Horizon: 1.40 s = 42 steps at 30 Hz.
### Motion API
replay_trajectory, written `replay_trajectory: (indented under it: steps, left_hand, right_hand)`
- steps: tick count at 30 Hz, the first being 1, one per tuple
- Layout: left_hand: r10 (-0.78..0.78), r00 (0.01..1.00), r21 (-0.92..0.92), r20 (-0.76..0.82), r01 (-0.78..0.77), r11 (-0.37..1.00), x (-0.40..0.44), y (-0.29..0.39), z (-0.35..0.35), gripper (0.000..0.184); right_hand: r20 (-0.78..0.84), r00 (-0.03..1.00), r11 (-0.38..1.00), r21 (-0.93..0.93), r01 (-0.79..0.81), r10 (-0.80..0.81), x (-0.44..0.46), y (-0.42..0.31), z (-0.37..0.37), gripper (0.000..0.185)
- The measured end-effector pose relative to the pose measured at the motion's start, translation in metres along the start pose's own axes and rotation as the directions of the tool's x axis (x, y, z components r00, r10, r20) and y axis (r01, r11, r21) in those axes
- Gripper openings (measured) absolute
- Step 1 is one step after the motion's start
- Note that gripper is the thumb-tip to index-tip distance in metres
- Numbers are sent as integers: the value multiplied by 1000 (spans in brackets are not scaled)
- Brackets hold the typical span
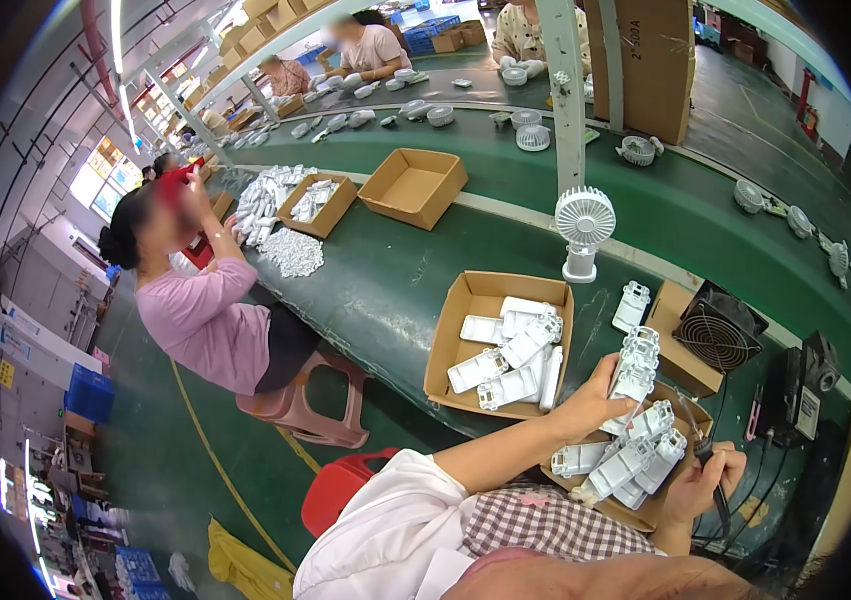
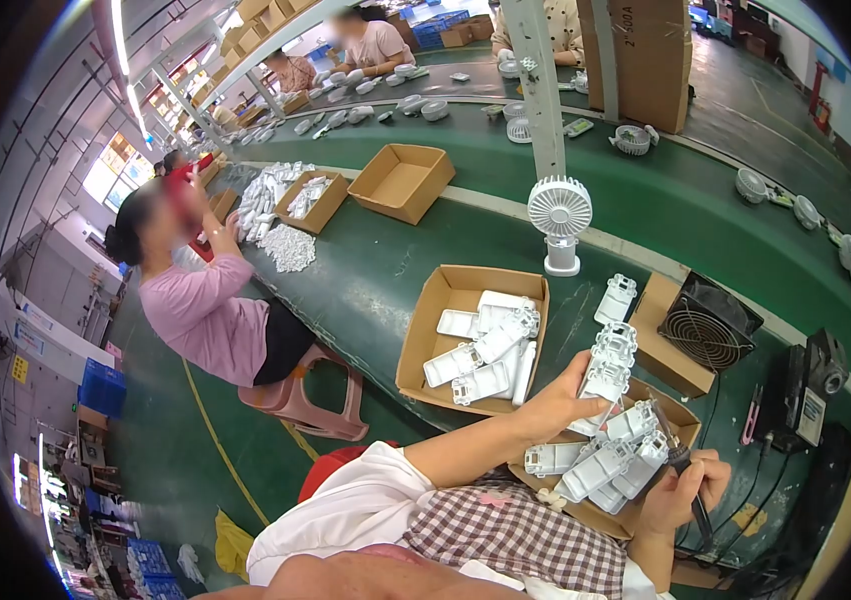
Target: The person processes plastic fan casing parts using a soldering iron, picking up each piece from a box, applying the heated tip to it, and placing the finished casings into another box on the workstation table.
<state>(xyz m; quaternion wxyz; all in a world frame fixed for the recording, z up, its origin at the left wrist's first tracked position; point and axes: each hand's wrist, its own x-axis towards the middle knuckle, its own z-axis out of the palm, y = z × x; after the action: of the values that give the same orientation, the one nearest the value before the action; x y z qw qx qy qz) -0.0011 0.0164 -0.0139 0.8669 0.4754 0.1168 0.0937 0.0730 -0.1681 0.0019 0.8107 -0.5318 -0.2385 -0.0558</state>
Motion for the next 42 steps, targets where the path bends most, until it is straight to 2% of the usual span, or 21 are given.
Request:
replay_trajectory:
  steps: [5, 33, 42]
  left_hand:
    - [-8, 1000, 3, -8, 8, 1000, -1, 2, 2, 66]
    - [5, 1000, -1, -1, -5, 1000, 0, 1, 1, 68]
    - [-16, 1000, 23, -8, 16, 1000, -2, 6, 4, 62]
  right_hand:
    - [-65, 998, 1000, -7, 24, -24, 1, 1, 3, 23]
    - [-96, 995, 1000, 10, -4, 5, 1, 0, 1, 23]
    - [-99, 995, 1000, 4, 17, -16, 1, 3, -2, 24]
